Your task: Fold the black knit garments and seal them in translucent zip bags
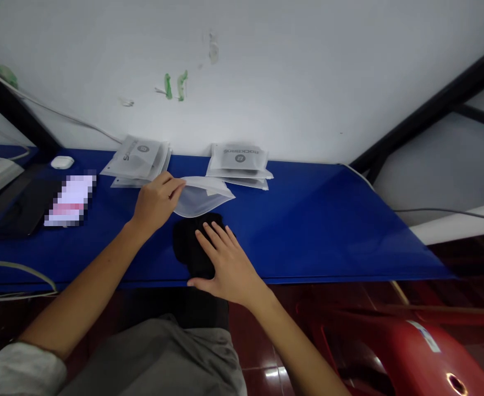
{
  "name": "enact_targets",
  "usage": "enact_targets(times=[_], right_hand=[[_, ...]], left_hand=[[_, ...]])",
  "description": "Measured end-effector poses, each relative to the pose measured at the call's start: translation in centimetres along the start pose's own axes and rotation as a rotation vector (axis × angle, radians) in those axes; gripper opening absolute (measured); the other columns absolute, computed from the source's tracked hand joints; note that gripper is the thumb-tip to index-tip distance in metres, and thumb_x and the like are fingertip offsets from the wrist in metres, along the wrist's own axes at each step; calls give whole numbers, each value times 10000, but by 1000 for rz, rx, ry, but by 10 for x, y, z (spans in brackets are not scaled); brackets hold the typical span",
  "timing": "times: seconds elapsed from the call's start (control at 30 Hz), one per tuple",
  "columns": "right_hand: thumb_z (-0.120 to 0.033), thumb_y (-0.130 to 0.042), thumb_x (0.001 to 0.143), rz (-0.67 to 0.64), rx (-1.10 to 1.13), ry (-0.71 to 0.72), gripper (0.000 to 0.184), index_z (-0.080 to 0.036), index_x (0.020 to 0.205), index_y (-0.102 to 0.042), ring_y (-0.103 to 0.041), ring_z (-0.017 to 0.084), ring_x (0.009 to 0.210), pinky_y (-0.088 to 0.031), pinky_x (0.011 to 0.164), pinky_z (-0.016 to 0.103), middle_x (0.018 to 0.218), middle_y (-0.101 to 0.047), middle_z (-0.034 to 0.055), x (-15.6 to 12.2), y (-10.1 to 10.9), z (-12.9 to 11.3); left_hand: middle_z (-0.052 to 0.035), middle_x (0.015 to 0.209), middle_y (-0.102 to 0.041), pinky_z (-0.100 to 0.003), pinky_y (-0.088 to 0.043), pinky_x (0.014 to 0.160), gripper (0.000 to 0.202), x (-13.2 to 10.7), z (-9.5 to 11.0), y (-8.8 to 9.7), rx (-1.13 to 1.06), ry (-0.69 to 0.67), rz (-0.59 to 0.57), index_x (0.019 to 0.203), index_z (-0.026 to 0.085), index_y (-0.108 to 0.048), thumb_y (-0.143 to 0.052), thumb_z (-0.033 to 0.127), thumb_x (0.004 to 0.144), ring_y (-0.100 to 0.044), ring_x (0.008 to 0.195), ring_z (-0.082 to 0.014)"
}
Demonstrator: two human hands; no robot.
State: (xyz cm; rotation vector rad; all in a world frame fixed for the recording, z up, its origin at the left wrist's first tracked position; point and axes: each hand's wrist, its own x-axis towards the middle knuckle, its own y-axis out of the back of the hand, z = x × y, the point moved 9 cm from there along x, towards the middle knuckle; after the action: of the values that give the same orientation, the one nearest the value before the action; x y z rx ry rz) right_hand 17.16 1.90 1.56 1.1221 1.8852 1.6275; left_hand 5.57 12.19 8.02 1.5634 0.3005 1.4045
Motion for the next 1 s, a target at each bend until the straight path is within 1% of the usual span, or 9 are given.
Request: enact_targets(times=[0.1, 0.23, 0.4, 0.57, 0.7, 0.83, 1.0], right_hand=[[-667, -608, 749, 3, 5, 2, 956, -143, 1481, -287, -239, 334, 1425, -269, 1123, 602, 1503, -360, 177, 0, 1, 0], [-634, -620, 761, 20, 20, 0, 922, -172, 1485, -286, -284, 330, 1410, -295, 1108, 606, 1490, -385, 172, 2, 3, 1], [-641, -600, 772, 30, 25, -5, 898, -163, 1476, -310, -288, 323, 1410, -279, 1122, 590, 1486, -395, 167, 2, 2, 1], [-641, -601, 771, 33, 29, -7, 902, -179, 1482, -296, -284, 336, 1410, -279, 1112, 611, 1493, -381, 168, 2, 1, 2], [-657, -584, 774, 36, 38, -21, 876, -161, 1454, -344, -276, 327, 1415, -271, 1121, 600, 1498, -375, 168, 2, 1, 3], [-659, -588, 771, 45, 59, -27, 844, -140, 1411, -408, -299, 325, 1406, -267, 1127, 588, 1478, -401, 180, 2, 2, 2], [-682, -581, 760, 53, 52, -10, 869, -152, 1424, -396, -328, 328, 1390, -295, 1111, 591, 1463, -421, 178, 0, 4, 0]], left_hand=[[-53, 807, -604, -257, -412, 580, 258, 0, 1, 1, 12, -4, -10, 877, 166, -682, -432, 178, 941, -573, 687, -148], [-50, 816, -613, -258, -404, 567, 244, -2, 4, 0, 30, -9, -31, 879, 177, -681, -446, 183, 940, -585, 691, -149], [-49, 836, -620, -260, -407, 573, 238, -4, 6, -2, 44, -23, -42, 890, 182, -680, -448, 185, 939, -595, 707, -149], [-44, 834, -615, -254, -406, 571, 247, -6, 5, -3, 51, -32, -30, 888, 184, -678, -438, 196, 943, -591, 695, -139], [-44, 842, -615, -248, -411, 582, 248, -7, 5, -4, 42, -24, -35, 896, 181, -681, -436, 184, 938, -593, 713, -138], [-55, 864, -620, -259, -422, 606, 227, -8, 4, -6, 27, -3, -74, 927, 172, -683, -456, 172, 928, -603, 750, -156], [-58, 863, -622, -266, -433, 622, 227, -10, 4, -7, 28, -19, -63, 920, 168, -682, -456, 175, 928, -610, 752, -164]])
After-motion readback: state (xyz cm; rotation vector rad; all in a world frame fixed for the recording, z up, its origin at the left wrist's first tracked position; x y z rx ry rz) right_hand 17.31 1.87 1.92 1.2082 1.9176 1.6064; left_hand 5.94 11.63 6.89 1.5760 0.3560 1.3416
